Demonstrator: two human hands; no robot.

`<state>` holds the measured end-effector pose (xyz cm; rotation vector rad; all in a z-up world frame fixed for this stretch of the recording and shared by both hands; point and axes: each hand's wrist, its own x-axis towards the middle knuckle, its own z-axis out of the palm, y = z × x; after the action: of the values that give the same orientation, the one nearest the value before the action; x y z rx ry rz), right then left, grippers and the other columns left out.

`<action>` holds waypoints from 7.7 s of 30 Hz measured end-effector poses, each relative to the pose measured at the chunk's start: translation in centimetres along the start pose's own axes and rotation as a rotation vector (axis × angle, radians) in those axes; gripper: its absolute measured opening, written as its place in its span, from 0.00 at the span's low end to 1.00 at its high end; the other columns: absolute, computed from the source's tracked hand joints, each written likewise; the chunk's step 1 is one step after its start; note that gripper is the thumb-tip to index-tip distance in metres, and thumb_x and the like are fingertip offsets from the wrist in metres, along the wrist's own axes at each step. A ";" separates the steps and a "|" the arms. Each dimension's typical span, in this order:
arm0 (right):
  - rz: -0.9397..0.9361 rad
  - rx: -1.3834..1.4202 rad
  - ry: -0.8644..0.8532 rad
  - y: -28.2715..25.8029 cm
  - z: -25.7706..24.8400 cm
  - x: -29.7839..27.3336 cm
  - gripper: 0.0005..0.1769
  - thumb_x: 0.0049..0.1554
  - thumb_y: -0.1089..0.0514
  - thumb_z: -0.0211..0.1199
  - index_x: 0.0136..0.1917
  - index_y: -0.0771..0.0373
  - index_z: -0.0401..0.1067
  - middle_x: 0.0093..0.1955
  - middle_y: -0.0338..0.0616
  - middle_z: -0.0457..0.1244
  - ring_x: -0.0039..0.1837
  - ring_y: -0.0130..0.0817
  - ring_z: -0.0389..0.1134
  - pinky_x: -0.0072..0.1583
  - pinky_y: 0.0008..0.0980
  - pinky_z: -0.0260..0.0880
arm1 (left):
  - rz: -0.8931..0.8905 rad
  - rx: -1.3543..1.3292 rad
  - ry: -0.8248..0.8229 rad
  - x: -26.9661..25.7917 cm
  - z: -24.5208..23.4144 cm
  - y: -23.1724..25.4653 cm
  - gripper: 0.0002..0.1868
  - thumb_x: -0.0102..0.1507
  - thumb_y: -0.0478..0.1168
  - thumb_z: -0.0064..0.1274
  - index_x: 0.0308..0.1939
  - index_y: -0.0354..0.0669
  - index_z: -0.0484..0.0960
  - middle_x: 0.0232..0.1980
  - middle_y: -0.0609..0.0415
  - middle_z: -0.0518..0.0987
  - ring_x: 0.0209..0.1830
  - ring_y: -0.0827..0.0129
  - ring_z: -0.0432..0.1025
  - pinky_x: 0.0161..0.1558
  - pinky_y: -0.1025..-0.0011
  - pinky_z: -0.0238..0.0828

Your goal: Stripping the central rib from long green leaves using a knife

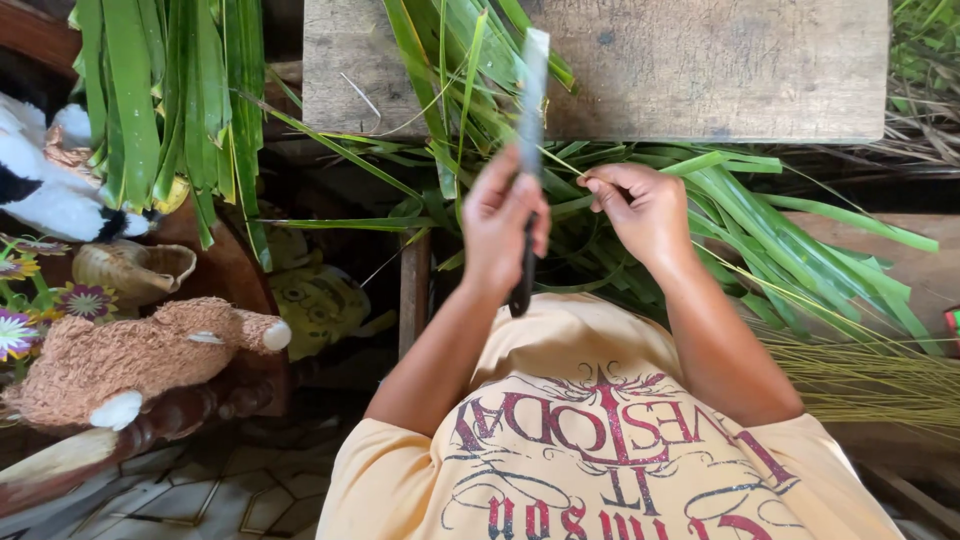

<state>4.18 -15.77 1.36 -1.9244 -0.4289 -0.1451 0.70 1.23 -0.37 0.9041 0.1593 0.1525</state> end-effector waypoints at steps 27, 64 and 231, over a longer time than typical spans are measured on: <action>0.045 -0.023 -0.113 2.3 -3.6 -0.4 0.05 0.57 0.69 0.65 0.46 0.63 0.78 0.32 0.47 0.67 0.38 0.38 0.68 0.48 0.33 0.65 | 0.348 -0.083 0.345 4.1 -5.4 3.7 0.23 0.69 0.33 0.48 0.68 0.53 0.66 0.26 0.43 0.75 0.12 0.59 0.68 0.08 0.66 0.65; -0.149 -0.261 -0.006 0.8 -4.8 -1.1 0.05 0.57 0.68 0.67 0.45 0.61 0.79 0.36 0.47 0.67 0.41 0.49 0.70 0.48 0.41 0.70 | 0.032 -0.198 0.215 2.6 -2.9 1.2 0.17 0.67 0.31 0.50 0.60 0.44 0.72 0.26 0.44 0.73 0.12 0.60 0.65 0.08 0.66 0.61; 0.396 0.716 -0.380 0.9 1.0 1.7 0.16 0.67 0.60 0.46 0.41 0.71 0.66 0.23 0.39 0.49 0.21 0.16 0.47 0.20 0.13 0.47 | 0.117 0.139 -0.182 0.5 -0.5 1.1 0.20 0.65 0.28 0.51 0.62 0.38 0.73 0.20 0.39 0.75 0.09 0.66 0.66 0.07 0.76 0.62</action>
<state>5.97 -14.76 0.65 -1.2816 -0.2827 0.5718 1.02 2.38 0.11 1.0613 -0.0527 0.1687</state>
